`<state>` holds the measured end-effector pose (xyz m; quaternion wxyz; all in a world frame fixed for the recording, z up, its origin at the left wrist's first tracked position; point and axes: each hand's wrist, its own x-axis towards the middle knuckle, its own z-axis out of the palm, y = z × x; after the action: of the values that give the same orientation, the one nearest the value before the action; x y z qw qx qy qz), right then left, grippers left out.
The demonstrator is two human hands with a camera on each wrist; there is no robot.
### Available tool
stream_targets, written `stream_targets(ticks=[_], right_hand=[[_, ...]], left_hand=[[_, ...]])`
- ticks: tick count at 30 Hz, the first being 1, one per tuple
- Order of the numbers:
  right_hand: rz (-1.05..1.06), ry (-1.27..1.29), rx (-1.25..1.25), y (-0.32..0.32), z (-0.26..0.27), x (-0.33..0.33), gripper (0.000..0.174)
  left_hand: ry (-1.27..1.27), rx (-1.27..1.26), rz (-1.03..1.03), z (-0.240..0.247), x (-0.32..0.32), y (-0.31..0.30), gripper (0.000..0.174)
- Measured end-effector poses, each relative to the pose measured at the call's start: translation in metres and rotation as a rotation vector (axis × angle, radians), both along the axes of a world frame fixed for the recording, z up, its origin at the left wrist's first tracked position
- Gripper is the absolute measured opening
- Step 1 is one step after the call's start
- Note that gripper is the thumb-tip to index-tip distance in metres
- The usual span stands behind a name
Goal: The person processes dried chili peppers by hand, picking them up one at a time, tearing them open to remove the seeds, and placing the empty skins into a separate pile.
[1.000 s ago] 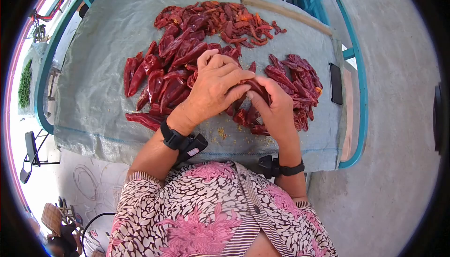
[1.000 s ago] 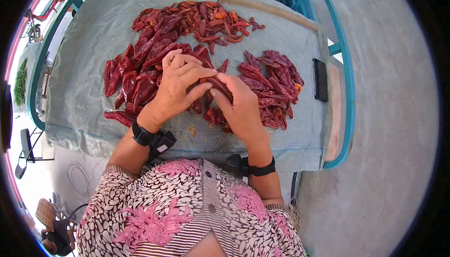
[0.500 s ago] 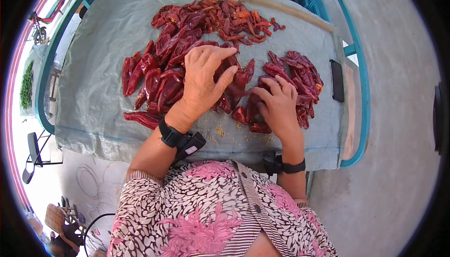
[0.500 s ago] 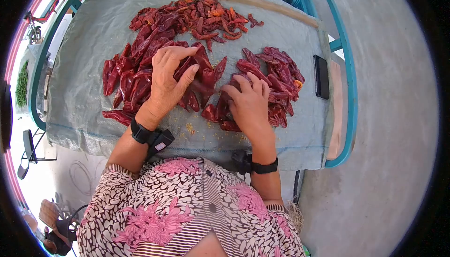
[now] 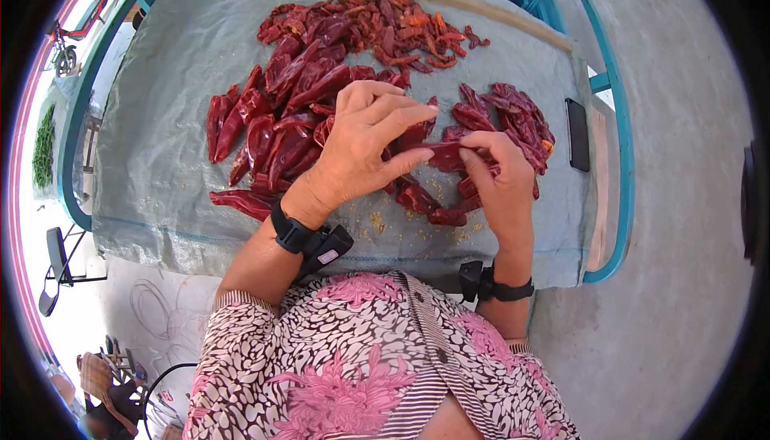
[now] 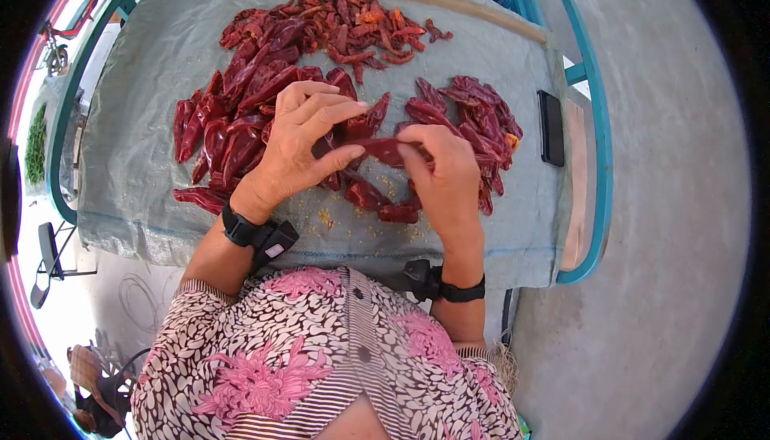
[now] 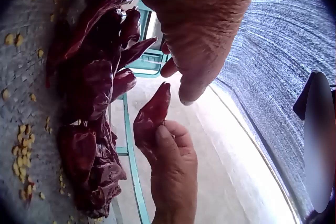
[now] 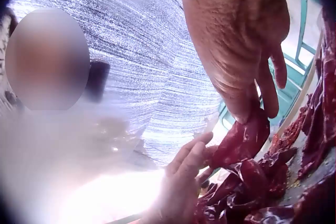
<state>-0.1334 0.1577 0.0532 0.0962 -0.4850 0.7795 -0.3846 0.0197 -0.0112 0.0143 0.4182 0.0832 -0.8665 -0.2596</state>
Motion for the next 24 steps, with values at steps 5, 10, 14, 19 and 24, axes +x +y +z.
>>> stream_targets(ticks=[5, 10, 14, 19, 24], right_hand=[[0.091, -0.083, -0.234, -0.01, -0.006, 0.01, 0.017], [0.12, -0.057, 0.213, 0.007, -0.006, 0.009, 0.032], [0.294, 0.197, 0.354, 0.016, -0.023, 0.019, 0.047], [0.301, 0.281, 0.345, 0.016, -0.033, 0.024, 0.049], [0.109, 0.02, 0.194, 0.017, -0.011, 0.016, 0.047]], left_hand=[[-0.119, -0.032, -0.065, -0.011, 0.002, -0.002, 0.033], [-0.023, 0.038, 0.125, -0.013, 0.002, -0.003, 0.033], [-0.025, 0.058, 0.211, -0.012, 0.0, -0.001, 0.038], [-0.021, 0.042, 0.112, -0.011, 0.0, 0.001, 0.04], [-0.044, -0.057, -0.023, -0.003, 0.004, -0.002, 0.041]])
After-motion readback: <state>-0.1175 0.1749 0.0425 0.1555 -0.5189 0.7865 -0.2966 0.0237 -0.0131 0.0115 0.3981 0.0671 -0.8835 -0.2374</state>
